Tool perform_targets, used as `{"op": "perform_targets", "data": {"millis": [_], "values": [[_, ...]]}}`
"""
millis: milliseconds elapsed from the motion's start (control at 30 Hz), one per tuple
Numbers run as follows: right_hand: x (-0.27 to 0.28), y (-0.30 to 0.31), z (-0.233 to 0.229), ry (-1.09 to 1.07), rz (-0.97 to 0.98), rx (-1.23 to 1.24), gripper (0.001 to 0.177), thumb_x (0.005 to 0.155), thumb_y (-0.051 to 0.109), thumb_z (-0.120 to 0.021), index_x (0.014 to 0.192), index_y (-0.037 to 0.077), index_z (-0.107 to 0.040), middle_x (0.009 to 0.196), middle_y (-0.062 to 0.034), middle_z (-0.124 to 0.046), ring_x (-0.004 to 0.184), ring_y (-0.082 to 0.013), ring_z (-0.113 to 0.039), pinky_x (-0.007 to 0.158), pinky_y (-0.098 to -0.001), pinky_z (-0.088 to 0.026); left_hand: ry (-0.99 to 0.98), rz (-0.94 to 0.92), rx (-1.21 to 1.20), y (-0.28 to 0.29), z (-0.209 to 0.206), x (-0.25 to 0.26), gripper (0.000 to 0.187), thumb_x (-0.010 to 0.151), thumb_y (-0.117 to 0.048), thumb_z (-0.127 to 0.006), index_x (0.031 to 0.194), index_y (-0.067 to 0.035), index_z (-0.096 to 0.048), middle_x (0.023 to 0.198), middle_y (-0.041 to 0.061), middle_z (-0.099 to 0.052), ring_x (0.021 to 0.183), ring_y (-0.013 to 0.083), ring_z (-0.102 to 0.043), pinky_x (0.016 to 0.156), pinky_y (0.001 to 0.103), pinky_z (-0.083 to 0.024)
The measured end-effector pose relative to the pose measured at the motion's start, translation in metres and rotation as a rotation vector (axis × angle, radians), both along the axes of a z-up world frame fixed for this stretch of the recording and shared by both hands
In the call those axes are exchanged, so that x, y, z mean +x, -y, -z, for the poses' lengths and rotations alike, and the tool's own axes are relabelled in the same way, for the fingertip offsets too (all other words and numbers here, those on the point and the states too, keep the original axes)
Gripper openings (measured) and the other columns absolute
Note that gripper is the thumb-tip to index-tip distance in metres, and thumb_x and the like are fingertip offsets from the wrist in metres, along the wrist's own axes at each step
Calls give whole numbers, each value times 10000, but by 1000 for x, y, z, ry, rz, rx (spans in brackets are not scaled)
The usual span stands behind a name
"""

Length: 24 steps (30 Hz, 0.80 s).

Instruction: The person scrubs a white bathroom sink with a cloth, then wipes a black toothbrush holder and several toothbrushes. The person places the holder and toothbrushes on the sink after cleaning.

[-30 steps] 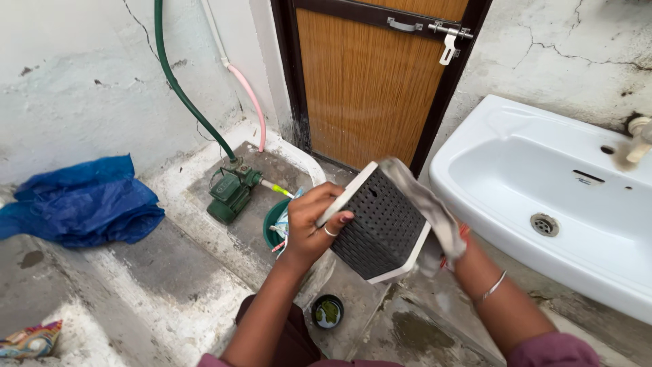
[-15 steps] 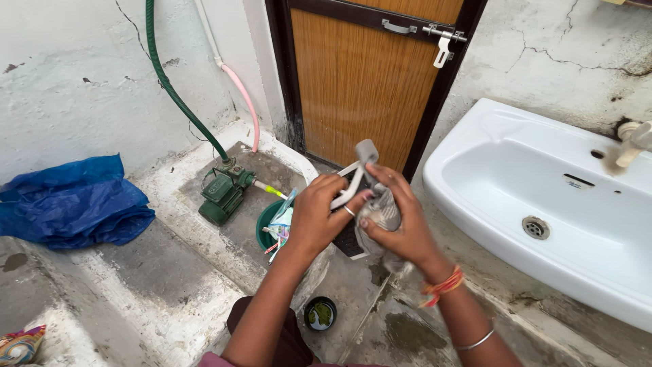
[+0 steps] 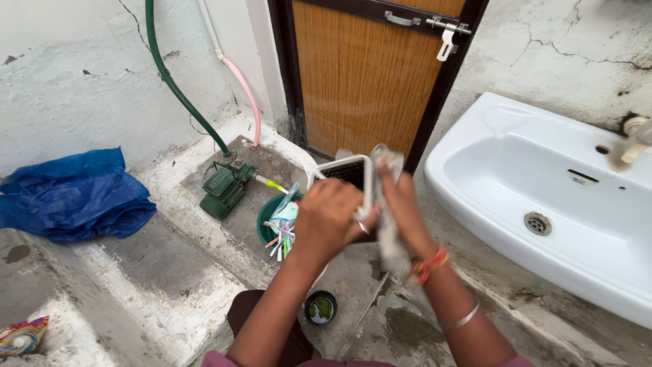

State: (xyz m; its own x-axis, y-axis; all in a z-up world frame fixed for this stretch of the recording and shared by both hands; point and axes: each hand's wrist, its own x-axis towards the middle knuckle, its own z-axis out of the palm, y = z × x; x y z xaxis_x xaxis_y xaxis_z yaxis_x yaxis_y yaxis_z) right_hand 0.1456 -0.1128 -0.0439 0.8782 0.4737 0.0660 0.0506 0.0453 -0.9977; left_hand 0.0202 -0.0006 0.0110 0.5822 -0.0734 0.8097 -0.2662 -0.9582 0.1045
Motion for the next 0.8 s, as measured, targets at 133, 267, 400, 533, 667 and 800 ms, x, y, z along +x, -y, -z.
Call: {"op": "perform_targets", "data": {"millis": [133, 267, 400, 533, 667, 800], "values": [[-87, 8, -9, 891, 202, -21, 532, 1187, 459, -365, 1519, 61, -486, 1049, -88, -680, 924, -160, -655, 810, -311, -531, -82, -246, -177, -6, -2, 0, 337, 1012, -326, -655, 773, -90, -643, 727, 86, -652, 696, 275, -650, 643, 427, -496], [-78, 10, -15, 528, 65, 69, 579, 1141, 471, -378, 1553, 89, -519, 893, -61, -611, 745, -115, -615, 647, -227, -568, 49, -126, -3, -7, -4, -7, 358, 1008, -337, -641, 755, -86, -606, 716, 92, -634, 738, 296, -670, 659, 421, -532], [-4, -3, -23, -214, -161, 195, 594, 1071, 464, -492, 1334, -67, -527, 774, -78, -644, 605, -159, -639, 495, -272, -543, 64, -71, 165, 9, -4, -9, 381, 1009, -349, -630, 731, -90, -611, 731, 102, -662, 749, 303, -690, 653, 407, -550], [-29, -4, -14, -9, 20, -72, 648, 1086, 484, -445, 1175, -124, -649, 736, -70, -635, 554, -180, -625, 457, -298, -544, -9, -99, -63, 4, -2, -7, 339, 1005, -286, -631, 749, -64, -637, 734, 109, -671, 678, 288, -671, 608, 429, -530], [-81, 13, -30, 661, 129, -46, 571, 1151, 416, -357, 1373, -71, -558, 1165, -214, -645, 1049, -309, -630, 884, -402, -519, -100, -188, -311, -2, 2, -11, 320, 1015, -225, -615, 746, -55, -647, 722, 129, -665, 651, 308, -658, 606, 450, -509], [-78, 17, -55, 441, 93, -145, 558, 1140, 401, -368, 1578, 88, -514, 1114, -313, -613, 979, -397, -637, 858, -473, -541, 81, 37, -183, 4, -2, -22, 265, 992, -168, -563, 772, -38, -633, 745, 120, -655, 705, 313, -681, 671, 426, -549]]}}
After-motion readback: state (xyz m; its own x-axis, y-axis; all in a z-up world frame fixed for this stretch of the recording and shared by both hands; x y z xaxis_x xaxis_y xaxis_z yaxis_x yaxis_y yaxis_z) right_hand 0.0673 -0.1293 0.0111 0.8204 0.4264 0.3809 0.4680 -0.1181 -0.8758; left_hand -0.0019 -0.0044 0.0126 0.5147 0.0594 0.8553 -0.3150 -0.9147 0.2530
